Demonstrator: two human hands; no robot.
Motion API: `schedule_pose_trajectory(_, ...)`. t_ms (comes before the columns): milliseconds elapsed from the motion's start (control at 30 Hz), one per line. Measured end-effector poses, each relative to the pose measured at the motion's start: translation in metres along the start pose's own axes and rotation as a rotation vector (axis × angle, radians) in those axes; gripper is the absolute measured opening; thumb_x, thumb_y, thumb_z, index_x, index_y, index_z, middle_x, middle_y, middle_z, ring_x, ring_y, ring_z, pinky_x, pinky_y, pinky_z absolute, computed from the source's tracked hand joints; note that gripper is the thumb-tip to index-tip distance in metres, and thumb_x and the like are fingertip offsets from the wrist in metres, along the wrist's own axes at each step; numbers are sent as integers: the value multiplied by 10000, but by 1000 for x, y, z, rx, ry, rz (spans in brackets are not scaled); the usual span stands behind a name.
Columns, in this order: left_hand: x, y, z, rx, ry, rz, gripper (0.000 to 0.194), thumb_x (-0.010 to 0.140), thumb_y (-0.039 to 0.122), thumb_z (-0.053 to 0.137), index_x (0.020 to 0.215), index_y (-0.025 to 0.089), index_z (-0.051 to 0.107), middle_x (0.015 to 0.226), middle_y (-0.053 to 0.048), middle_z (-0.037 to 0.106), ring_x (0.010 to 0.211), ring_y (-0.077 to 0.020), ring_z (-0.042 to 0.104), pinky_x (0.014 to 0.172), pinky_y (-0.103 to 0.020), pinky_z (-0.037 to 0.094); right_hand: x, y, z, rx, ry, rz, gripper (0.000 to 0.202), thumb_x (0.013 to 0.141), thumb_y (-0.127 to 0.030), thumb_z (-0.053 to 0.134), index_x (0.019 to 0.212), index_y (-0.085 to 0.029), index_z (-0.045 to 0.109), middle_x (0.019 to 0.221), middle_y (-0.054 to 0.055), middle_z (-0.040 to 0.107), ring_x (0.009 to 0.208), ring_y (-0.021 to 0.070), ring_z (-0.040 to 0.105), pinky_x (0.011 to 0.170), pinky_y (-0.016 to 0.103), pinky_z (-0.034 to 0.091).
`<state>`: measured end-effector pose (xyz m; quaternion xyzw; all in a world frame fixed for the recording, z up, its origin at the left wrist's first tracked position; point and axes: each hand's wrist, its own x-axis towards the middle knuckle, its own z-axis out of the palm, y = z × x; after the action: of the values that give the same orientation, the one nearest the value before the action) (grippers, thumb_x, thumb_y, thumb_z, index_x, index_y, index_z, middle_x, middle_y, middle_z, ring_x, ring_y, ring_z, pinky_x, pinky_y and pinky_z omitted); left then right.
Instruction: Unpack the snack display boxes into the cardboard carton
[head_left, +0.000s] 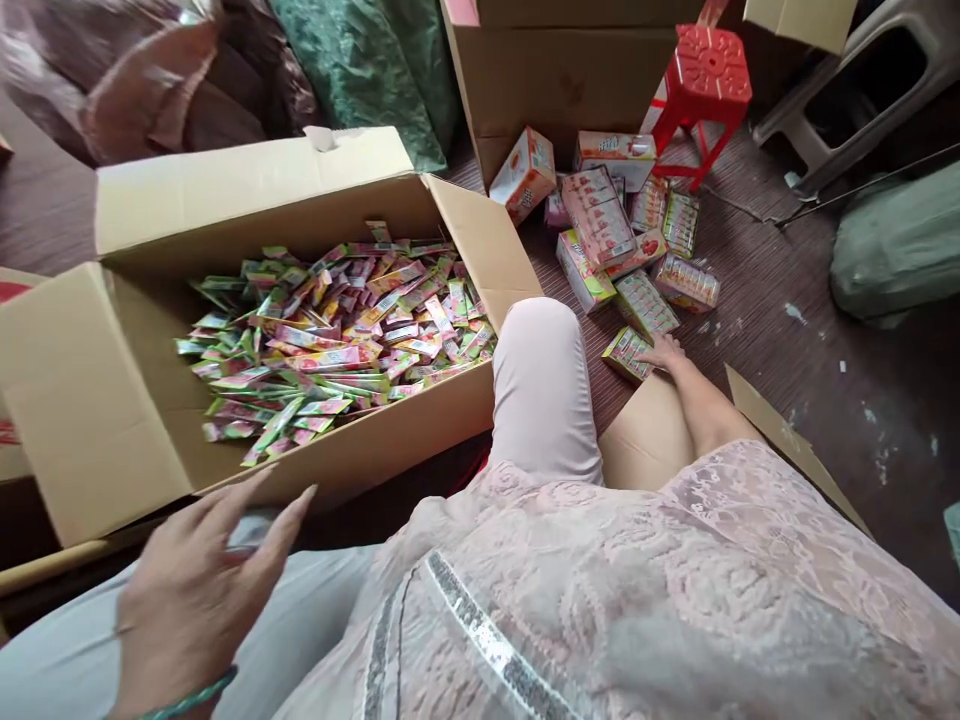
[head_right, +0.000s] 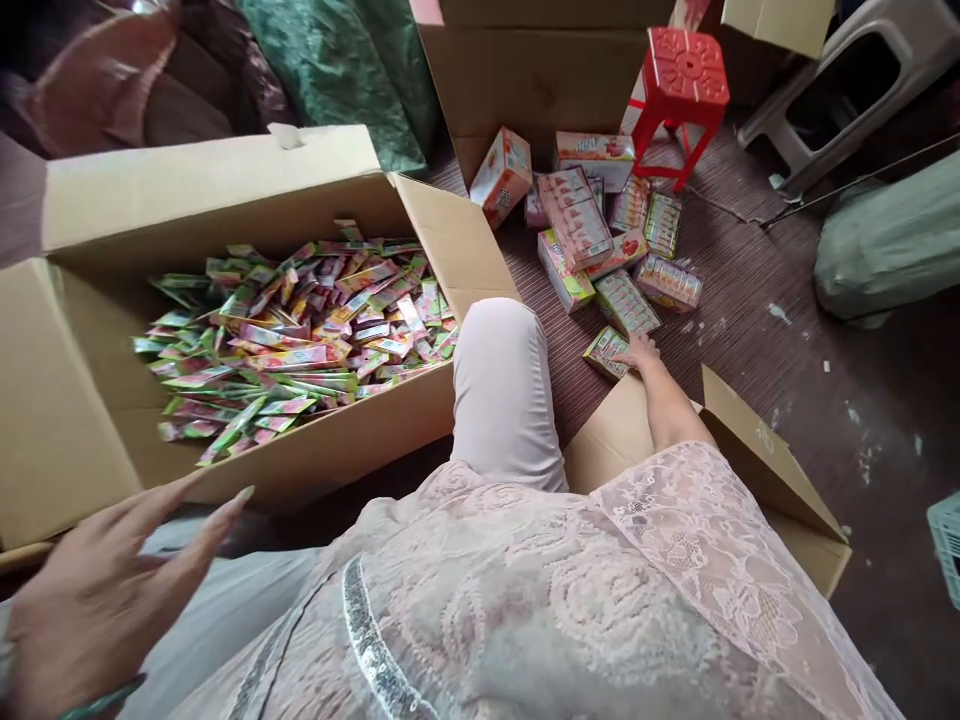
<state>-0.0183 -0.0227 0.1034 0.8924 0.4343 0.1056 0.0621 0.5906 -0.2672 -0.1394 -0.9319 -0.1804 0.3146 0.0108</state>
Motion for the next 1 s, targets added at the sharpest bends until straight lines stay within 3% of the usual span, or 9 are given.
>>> schedule_pose_trajectory(100,22,18,16,85,-71,115,663,1037,667,441,1395,171,696,1189,-177,729,1080,-389,712,989,-510,589,23,-24,19,-213,-103,-154,1307,708,-701,887,1740,-261,216,1763,226,231,1606,453,264,1263,591,304)
schedule_pose_trajectory(200,25,21,23,135,-199,86,799,1041,695,335,1275,43,733,1126,-223,736,974,-372,731,881,-478,614,47,-39,41,-332,-152,-133,1448,655,-720,912,1756,-260,90,1780,270,105,1634,466,167,1265,613,242)
schedule_pose_trajectory(333,16,20,20,148,-409,-137,698,1006,655,400,1317,120,721,1157,-166,750,946,-321,750,860,-437,619,63,-44,71,-391,-138,-57,1485,671,-614,945,1753,-244,-1,1748,329,98,1603,486,188,1221,634,221)
schedule_pose_trajectory(433,17,23,18,141,-453,-240,601,959,634,495,1317,209,723,1136,-116,768,893,-309,749,828,-426,619,52,-45,83,-399,-27,-155,1282,755,-468,899,1743,-226,118,1634,319,305,1454,460,374,1156,577,271)
schedule_pose_trajectory(567,31,23,24,97,-413,-217,537,920,656,541,1260,293,744,1081,-71,770,922,-317,748,768,-395,602,33,-52,77,-337,61,-303,963,838,-466,787,1668,-248,350,1446,246,458,1303,396,448,1092,497,312)
schedule_pose_trajectory(733,55,29,33,44,-391,-110,643,919,666,510,1321,213,724,1182,-128,772,1040,-338,747,888,-418,601,21,-77,64,-274,-83,-265,1000,811,-476,850,1659,-265,363,1505,242,451,1376,406,462,1142,539,320)
schedule_pose_trajectory(833,57,35,32,16,-413,-108,719,912,653,509,1370,133,699,1274,-172,757,1189,-371,714,1031,-463,570,14,-87,71,-257,-159,-270,1268,731,-531,939,1729,-307,188,1682,260,291,1530,448,342,1217,597,265)
schedule_pose_trajectory(933,43,30,27,5,-437,-171,740,902,646,516,1401,124,682,1225,-161,769,1150,-361,728,1019,-450,575,17,-81,83,-306,-111,-249,1451,660,-551,980,1751,-311,56,1788,258,-10,1629,515,87,1260,679,154)
schedule_pose_trajectory(1000,26,22,26,35,-445,-240,711,904,642,508,1383,150,692,1209,-147,773,1091,-353,744,965,-438,591,28,-73,88,-345,-105,-204,1504,657,-557,979,1753,-286,-14,1785,282,-64,1636,531,31,1261,708,110)
